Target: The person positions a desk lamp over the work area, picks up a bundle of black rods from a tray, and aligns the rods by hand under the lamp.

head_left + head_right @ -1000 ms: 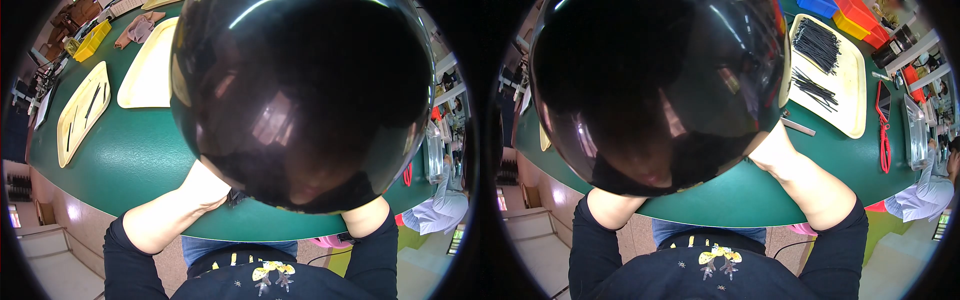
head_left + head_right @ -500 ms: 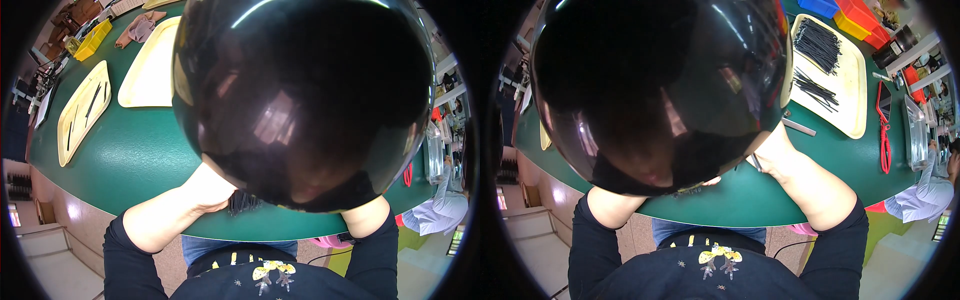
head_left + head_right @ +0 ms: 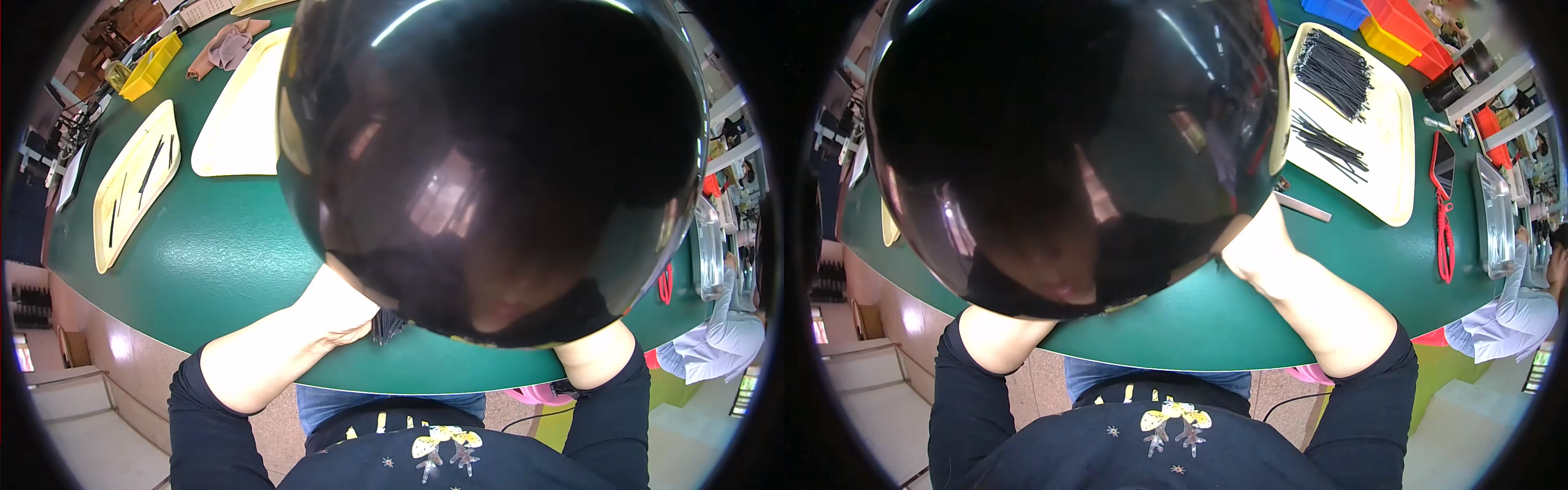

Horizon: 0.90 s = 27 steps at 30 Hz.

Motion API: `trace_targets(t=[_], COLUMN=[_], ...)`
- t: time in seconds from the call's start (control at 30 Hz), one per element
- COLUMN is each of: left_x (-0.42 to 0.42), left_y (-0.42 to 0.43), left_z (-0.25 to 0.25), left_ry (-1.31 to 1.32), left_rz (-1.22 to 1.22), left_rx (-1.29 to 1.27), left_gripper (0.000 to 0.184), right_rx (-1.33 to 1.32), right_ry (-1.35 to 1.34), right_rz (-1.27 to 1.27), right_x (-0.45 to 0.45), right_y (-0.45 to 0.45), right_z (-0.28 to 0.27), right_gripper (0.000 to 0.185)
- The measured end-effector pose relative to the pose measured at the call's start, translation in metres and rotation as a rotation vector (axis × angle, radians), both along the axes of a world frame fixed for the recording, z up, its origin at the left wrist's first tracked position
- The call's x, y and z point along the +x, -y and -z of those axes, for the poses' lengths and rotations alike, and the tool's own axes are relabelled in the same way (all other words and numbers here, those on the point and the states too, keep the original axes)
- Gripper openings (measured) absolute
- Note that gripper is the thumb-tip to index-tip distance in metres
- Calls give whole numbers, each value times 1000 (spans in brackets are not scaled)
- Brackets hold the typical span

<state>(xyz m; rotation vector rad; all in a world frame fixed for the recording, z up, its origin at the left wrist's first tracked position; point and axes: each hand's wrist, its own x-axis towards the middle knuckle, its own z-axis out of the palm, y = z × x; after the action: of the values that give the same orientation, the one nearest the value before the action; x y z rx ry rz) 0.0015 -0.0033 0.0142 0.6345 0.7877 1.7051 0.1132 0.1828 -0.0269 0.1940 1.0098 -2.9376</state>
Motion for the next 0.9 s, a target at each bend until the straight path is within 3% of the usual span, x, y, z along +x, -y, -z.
trace_targets(t=[0.37,0.57,0.7,0.9], left_x=[3,-2,0,2], left_y=[2,6,0,1], left_z=[6,18,13,1], left_ry=[78,340,8,46], left_rz=[-163,157,-1,-145], left_rx=[-318,-121,-153,-256], left_gripper=[12,17,12,11], right_rx=[-36,-55,-66,-84], right_ry=[17,27,33,43], right_rz=[9,17,24,25], right_x=[17,12,4,12], right_y=[-10,-13,-7,-5], right_z=[-2,2,5,7], right_gripper=[56,56,55,55])
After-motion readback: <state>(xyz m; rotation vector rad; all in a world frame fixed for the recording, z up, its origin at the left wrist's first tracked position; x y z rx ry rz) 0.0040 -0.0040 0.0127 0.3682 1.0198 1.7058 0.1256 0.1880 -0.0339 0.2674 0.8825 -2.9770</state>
